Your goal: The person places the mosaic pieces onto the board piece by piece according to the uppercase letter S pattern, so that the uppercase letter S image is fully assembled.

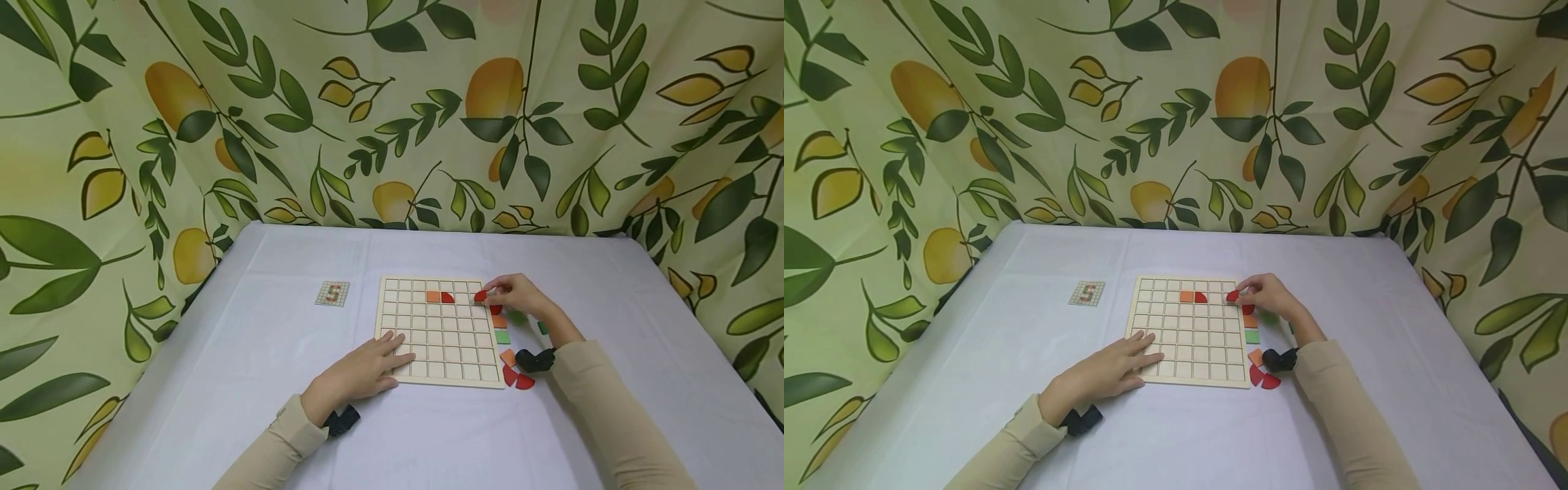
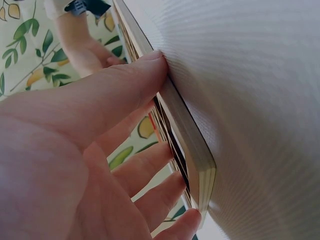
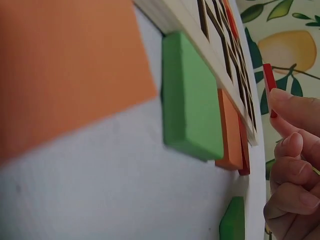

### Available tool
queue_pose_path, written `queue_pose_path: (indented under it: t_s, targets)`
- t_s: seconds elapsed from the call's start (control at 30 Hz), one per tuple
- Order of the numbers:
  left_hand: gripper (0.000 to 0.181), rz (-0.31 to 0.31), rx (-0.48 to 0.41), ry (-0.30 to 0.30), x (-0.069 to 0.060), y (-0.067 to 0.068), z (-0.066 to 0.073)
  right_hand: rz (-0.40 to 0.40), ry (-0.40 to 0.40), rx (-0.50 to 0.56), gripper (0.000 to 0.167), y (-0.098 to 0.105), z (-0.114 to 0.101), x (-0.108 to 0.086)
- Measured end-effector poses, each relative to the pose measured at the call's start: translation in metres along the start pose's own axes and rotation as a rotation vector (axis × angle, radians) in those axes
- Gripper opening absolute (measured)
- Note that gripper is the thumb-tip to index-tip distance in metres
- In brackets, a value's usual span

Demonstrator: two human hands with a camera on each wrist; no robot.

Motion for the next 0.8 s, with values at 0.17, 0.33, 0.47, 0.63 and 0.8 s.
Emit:
queue_pose_path:
  t_s: [0.17, 0.33, 0.47, 0.63, 0.8]
  targets:
    - [0.050, 0.003, 0.007, 0.001, 0.000, 0.001, 0.000, 0.002, 0.023, 0.004, 0.036, -0.004, -0.005, 0.002]
    - [0.050, 0.005, 0.005, -0.004, 0.000, 0.001, 0.000, -0.007, 0.038, 0.002, 0.036, -0.008, -0.010, 0.003]
    - [0.050, -0.002, 0.011, 0.004, 0.000, 0.000, 0.000, -0.020, 0.053, 0.025, 0.034, -0.012, -0.014, 0.004]
    - [0.051, 0.005, 0.013, -0.006, 0.000, 0.000, 0.000, -0.024, 0.075, 0.040, 0.032, -0.016, -0.018, 0.007]
    - [0.050, 0.008, 0.019, -0.013, 0.000, 0.001, 0.001, -0.034, 0.089, 0.062, 0.032, -0.019, -0.022, 0.007]
Point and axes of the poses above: each hand's wrist, its own x-axis towards the middle knuckle, its own y-axis out of the back of the hand, z = x × y, the point moved 4 cm from there along x, towards the middle knuckle
